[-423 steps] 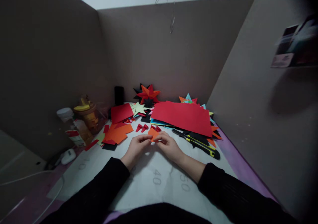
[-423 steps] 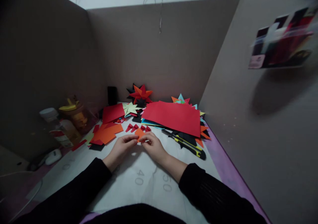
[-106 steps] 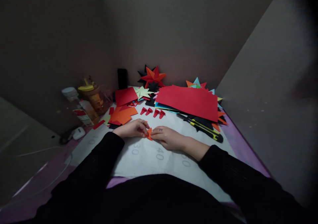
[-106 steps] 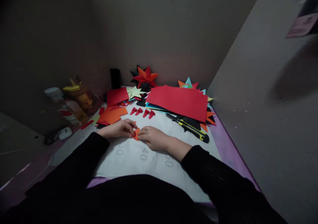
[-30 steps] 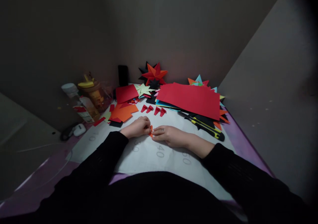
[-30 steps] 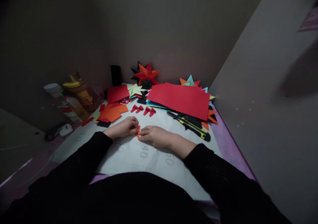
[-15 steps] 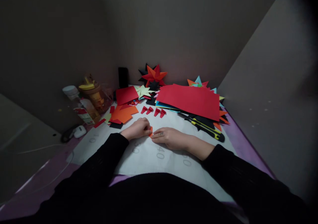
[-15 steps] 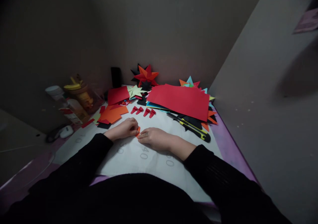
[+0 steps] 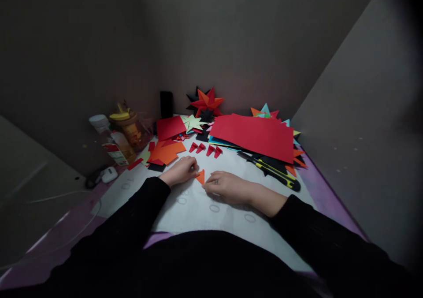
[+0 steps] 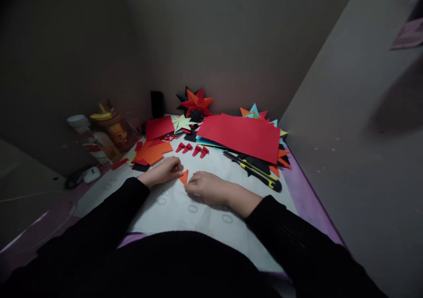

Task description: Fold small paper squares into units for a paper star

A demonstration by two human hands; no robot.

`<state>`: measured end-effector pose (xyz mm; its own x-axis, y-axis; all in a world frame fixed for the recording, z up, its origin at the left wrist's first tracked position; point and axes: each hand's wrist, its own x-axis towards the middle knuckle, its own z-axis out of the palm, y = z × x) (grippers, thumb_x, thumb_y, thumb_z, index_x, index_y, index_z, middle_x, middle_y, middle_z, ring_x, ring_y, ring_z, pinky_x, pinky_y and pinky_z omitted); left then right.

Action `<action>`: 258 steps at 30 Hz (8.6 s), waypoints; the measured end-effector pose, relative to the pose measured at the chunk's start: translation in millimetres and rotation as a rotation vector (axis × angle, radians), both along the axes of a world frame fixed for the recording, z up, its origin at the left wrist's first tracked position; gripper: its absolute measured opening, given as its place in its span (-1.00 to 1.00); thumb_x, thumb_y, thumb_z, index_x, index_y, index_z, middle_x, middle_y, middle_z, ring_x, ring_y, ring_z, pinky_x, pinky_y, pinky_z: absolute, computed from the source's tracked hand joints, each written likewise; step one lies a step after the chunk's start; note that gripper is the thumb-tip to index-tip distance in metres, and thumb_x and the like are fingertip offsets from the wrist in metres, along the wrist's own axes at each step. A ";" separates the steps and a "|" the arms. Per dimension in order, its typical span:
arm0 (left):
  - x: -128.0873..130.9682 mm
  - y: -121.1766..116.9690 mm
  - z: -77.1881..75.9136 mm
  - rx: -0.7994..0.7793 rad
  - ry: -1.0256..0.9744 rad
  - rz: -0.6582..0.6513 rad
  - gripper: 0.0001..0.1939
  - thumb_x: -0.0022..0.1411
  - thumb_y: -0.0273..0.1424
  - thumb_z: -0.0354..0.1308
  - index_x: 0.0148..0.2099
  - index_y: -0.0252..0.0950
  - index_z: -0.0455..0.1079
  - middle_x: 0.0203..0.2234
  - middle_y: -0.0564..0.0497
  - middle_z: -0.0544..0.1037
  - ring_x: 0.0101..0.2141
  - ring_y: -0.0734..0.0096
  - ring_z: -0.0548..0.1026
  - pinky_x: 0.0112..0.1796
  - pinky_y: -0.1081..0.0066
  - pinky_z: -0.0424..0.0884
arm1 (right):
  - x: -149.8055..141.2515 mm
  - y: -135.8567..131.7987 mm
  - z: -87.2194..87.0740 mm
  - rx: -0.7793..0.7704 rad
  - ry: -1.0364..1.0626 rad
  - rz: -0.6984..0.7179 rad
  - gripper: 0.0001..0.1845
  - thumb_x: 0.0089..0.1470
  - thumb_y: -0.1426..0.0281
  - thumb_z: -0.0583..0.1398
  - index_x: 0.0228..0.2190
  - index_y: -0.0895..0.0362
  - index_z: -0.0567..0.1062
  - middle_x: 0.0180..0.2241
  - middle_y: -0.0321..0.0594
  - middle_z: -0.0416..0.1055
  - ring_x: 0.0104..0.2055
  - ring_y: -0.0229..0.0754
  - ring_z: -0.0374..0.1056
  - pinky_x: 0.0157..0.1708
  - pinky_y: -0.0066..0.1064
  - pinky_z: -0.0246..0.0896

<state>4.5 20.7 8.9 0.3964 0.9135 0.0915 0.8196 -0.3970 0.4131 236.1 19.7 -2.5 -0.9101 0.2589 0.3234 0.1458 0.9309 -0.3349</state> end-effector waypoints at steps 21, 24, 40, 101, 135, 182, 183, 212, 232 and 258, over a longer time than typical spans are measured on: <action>-6.7 -5.5 5.9 0.049 -0.049 -0.083 -0.75 0.12 -0.17 0.20 -0.28 -0.24 0.46 -0.23 -0.05 0.43 -0.17 0.22 0.38 -0.12 0.28 0.28 | -4.5 13.7 -11.6 -0.083 0.234 -0.194 -0.82 0.07 0.56 0.13 -0.26 0.11 0.42 -0.24 -0.11 0.38 -0.12 -0.07 0.25 -0.07 -0.13 0.23; -9.2 -5.9 7.3 -0.002 -0.062 -0.147 -0.77 0.06 -0.18 0.26 -0.35 -0.24 0.47 -0.20 -0.04 0.43 -0.14 0.21 0.38 -0.07 0.25 0.26 | -4.1 10.8 -9.9 -0.105 0.245 -0.200 -0.79 0.05 0.56 0.14 -0.24 0.11 0.41 -0.22 -0.10 0.37 -0.10 -0.06 0.25 -0.06 -0.12 0.23; 19.7 -18.0 12.4 0.108 -0.511 0.043 -0.85 0.14 -0.33 0.20 -0.37 -0.30 0.34 -0.45 0.04 0.49 -0.39 0.42 0.44 -0.32 0.41 0.35 | -17.9 10.7 -3.8 -1.081 0.570 -0.497 -0.77 -0.04 0.23 0.25 -0.43 0.15 0.42 -0.54 -0.30 0.46 -0.50 -0.26 0.40 -0.46 -0.41 0.30; 37.7 -22.1 5.7 0.033 -0.864 0.162 -0.80 0.05 -0.38 0.24 -0.29 -0.31 0.31 -0.43 0.04 0.49 -0.42 0.46 0.45 -0.40 0.47 0.33 | -15.2 2.5 8.2 -0.492 0.648 -0.422 -0.97 0.02 0.42 0.20 -0.41 0.09 0.41 -0.37 -0.24 0.36 -0.28 -0.19 0.31 -0.34 -0.37 0.24; 37.2 -19.0 1.2 0.009 -0.720 0.080 -0.79 0.12 -0.43 0.17 -0.19 -0.28 0.24 -0.47 0.08 0.46 -0.48 0.47 0.40 -0.42 0.46 0.27 | -20.1 6.0 -0.5 -0.898 0.527 -0.459 -0.80 -0.04 0.31 0.21 -0.38 0.11 0.31 -0.54 -0.41 0.27 -0.52 -0.33 0.16 -0.51 -0.47 0.03; 35.4 -19.0 1.6 0.026 -0.847 0.054 -0.90 0.15 -0.38 0.19 -0.29 -0.31 0.43 -0.39 -0.01 0.54 -0.36 0.40 0.48 -0.33 0.41 0.41 | -20.5 1.6 6.6 -0.965 0.642 -0.549 -0.87 -0.12 0.36 0.21 -0.45 0.15 0.45 -0.58 -0.35 0.37 -0.53 -0.29 0.26 -0.48 -0.44 0.13; 35.6 -19.2 1.5 0.022 -0.845 0.051 -0.91 0.15 -0.39 0.18 -0.30 -0.31 0.44 -0.40 -0.02 0.55 -0.36 0.39 0.49 -0.31 0.40 0.42 | -20.5 1.7 6.4 -0.969 0.648 -0.546 -0.87 -0.12 0.36 0.22 -0.45 0.15 0.45 -0.58 -0.35 0.37 -0.53 -0.29 0.26 -0.48 -0.44 0.13; 37.1 -23.4 6.4 0.176 -0.859 0.088 -0.85 0.14 -0.41 0.20 -0.21 -0.28 0.51 -0.30 -0.09 0.58 -0.28 0.31 0.54 -0.33 0.38 0.47 | -23.5 3.7 8.4 -1.177 0.774 -0.476 -0.89 -0.18 0.38 0.25 -0.51 0.15 0.44 -0.62 -0.37 0.36 -0.58 -0.31 0.23 -0.51 -0.44 0.12; 35.9 -22.5 3.2 0.232 -0.771 0.094 -0.91 0.13 -0.40 0.21 -0.34 -0.31 0.50 -0.41 -0.06 0.60 -0.38 0.36 0.53 -0.37 0.44 0.44 | -27.6 4.3 8.2 -1.115 0.790 -0.491 -0.87 -0.16 0.40 0.21 -0.45 0.16 0.43 -0.60 -0.35 0.37 -0.55 -0.30 0.25 -0.50 -0.45 0.12; 44.3 -23.7 6.0 -0.151 -0.855 0.160 -0.77 0.05 -0.33 0.24 -0.25 -0.33 0.40 -0.44 -0.03 0.55 -0.43 0.40 0.50 -0.39 0.41 0.39 | -19.8 13.9 1.5 -0.960 0.844 -0.660 -0.78 -0.14 0.28 0.27 -0.59 0.15 0.39 -0.65 -0.41 0.23 -0.56 -0.32 0.10 -0.51 -0.45 -0.02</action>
